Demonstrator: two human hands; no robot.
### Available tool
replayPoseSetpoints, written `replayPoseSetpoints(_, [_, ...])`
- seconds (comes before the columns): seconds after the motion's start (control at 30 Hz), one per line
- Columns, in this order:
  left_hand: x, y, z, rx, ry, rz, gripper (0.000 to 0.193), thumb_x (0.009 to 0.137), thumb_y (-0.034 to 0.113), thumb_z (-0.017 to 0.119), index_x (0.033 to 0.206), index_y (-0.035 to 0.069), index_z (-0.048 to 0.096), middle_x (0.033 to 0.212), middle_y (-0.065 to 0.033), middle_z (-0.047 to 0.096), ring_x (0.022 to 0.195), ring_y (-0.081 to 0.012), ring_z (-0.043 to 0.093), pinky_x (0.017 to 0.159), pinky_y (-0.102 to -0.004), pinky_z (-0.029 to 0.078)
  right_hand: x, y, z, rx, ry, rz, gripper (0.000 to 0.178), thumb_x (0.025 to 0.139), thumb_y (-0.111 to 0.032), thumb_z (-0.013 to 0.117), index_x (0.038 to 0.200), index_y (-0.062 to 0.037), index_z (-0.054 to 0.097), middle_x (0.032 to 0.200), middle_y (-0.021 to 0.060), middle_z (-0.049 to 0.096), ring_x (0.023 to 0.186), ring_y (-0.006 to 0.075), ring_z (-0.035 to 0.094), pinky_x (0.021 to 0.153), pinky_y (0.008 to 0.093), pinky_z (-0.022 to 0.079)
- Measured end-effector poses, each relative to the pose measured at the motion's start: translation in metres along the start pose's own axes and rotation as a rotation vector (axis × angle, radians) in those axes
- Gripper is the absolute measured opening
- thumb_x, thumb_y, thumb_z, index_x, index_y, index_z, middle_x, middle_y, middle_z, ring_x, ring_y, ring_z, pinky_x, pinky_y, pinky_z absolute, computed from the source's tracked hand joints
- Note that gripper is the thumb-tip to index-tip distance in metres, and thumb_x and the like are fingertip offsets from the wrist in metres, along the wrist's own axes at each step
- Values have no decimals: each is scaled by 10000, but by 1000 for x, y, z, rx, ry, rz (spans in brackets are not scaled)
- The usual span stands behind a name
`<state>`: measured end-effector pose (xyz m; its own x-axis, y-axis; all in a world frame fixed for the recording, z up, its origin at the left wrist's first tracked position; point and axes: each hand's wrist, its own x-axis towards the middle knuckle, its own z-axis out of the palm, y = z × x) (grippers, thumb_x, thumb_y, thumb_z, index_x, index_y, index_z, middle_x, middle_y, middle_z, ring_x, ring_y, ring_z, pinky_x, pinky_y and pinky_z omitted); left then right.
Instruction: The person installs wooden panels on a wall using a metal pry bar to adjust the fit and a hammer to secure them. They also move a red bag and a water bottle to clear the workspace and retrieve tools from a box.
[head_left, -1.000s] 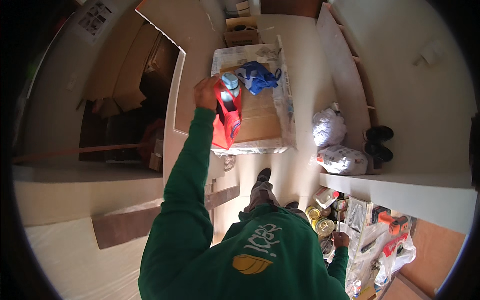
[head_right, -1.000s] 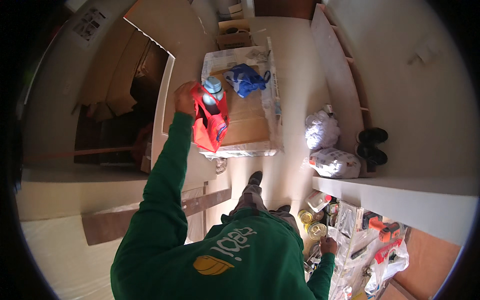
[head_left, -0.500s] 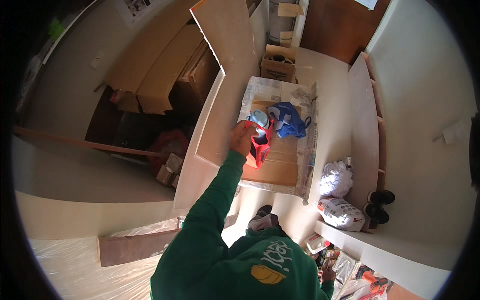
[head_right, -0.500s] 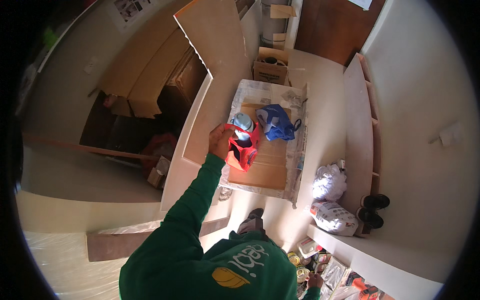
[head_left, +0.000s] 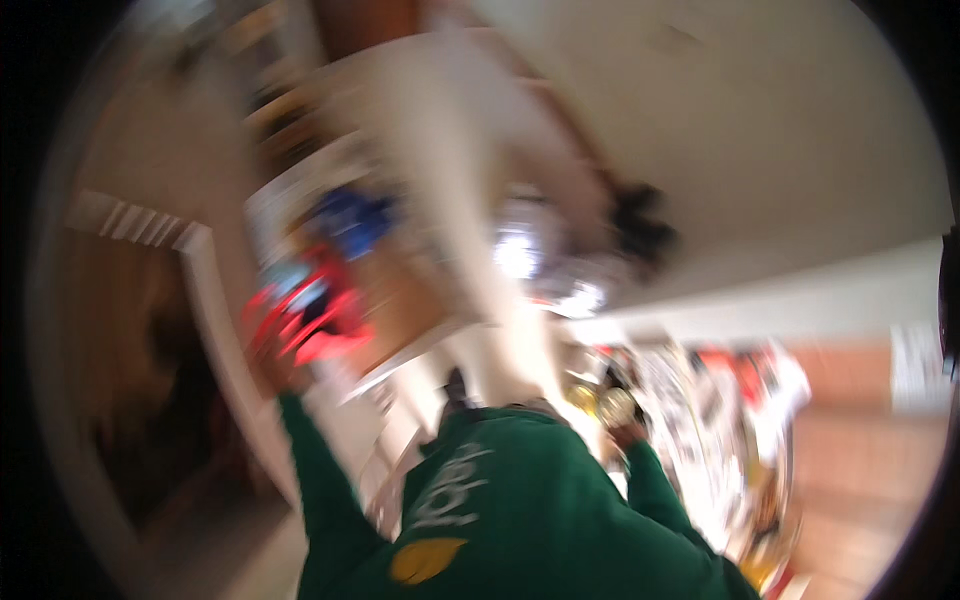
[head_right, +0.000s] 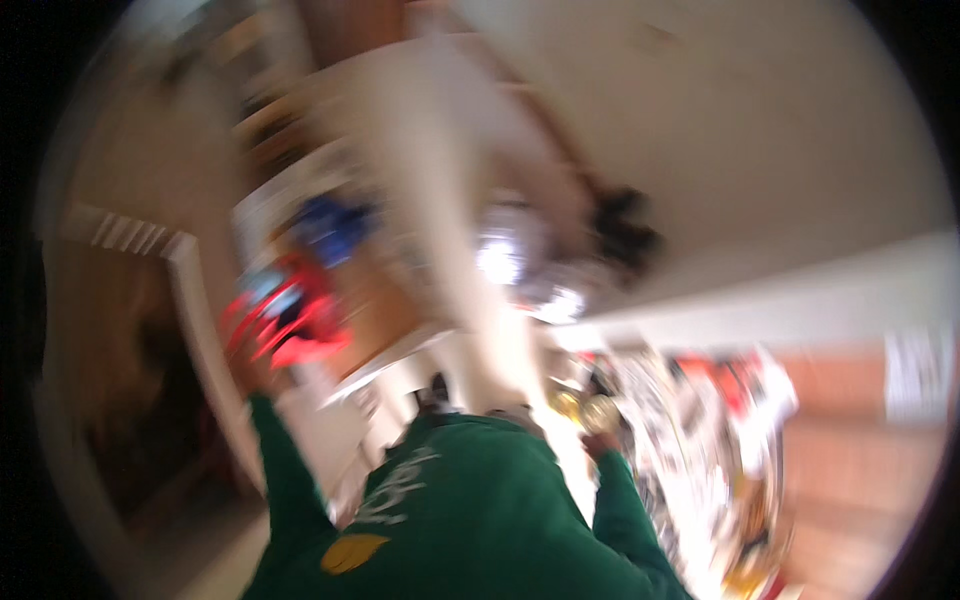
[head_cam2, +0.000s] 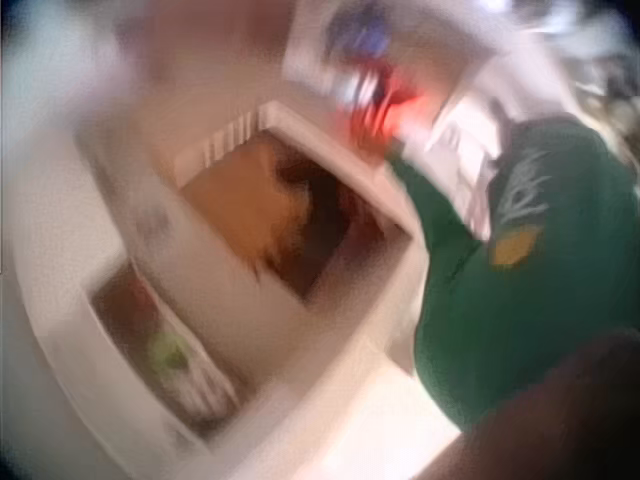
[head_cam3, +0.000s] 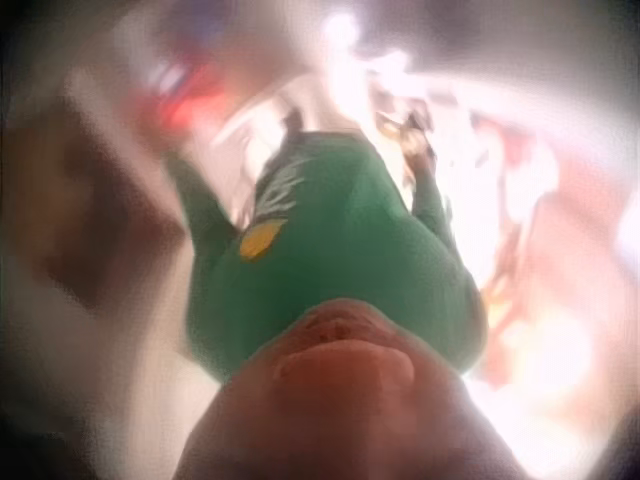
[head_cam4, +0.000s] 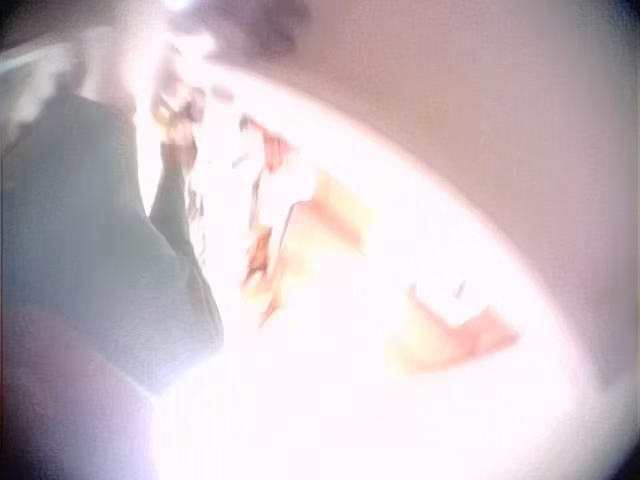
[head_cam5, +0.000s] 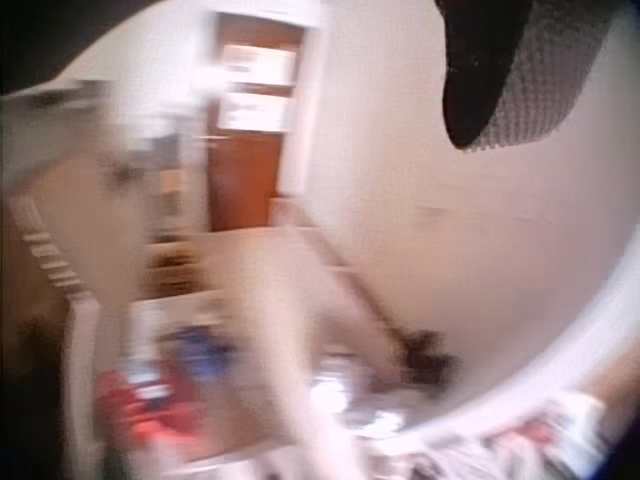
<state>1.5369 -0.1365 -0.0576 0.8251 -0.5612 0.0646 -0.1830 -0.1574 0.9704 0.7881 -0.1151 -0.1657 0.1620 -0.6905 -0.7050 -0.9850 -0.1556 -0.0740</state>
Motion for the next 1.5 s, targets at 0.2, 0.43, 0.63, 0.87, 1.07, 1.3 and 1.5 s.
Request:
replayPoseSetpoints(0.2, [18,-15,36,196,-44,-2,289,913,232,561,1143,85,657,1006,-67,702,877,-194,669,762,-337,538,-29,-56,-55,599,126,555,470,803,-455,614,994,-38,721,985,216,692,964,379,654,882,444,513])
replayPoseSetpoints(0.43, [39,-23,-20,303,-24,31,283,910,261,547,1136,149,675,1026,-56,703,915,-217,669,799,-363,539,-51,-64,15,780,305,484,411,802,-425,632,784,-21,701,763,207,678,730,355,659,675,467,517])
replayPoseSetpoints(0.63, [73,-12,-80,506,-28,337,284,907,286,535,1131,205,691,1043,-46,704,947,-237,670,831,-385,541,-62,-50,76,665,264,329,422,822,-462,624,690,-76,734,689,139,693,567,252,659,583,420,539])
replayPoseSetpoints(0.87, [73,88,-19,1426,197,103,317,853,439,551,1033,253,735,963,-79,722,870,-307,697,746,-469,553,-9,8,57,699,108,209,431,801,-426,660,839,-4,737,737,158,712,746,298,702,743,399,535])
replayPoseSetpoints(1.07, [82,174,-72,428,634,128,397,694,395,721,864,38,754,759,-168,710,721,-246,691,744,-378,535,41,38,-20,929,77,237,358,834,-321,615,828,21,720,710,117,694,692,204,676,650,326,517])
replayPoseSetpoints(1.3, [73,370,-189,441,762,250,317,746,334,696,773,22,741,616,-81,630,582,-163,592,603,-356,499,109,41,-12,1056,-105,227,199,841,-104,624,871,93,627,835,122,652,639,205,629,555,334,547])
replayPoseSetpoints(1.5, [92,473,-284,573,745,284,297,810,247,720,971,-1,691,689,-53,642,534,-149,584,503,-318,487,132,-19,-28,1050,-129,301,198,808,-205,710,899,-41,645,746,86,654,731,252,665,635,462,533])
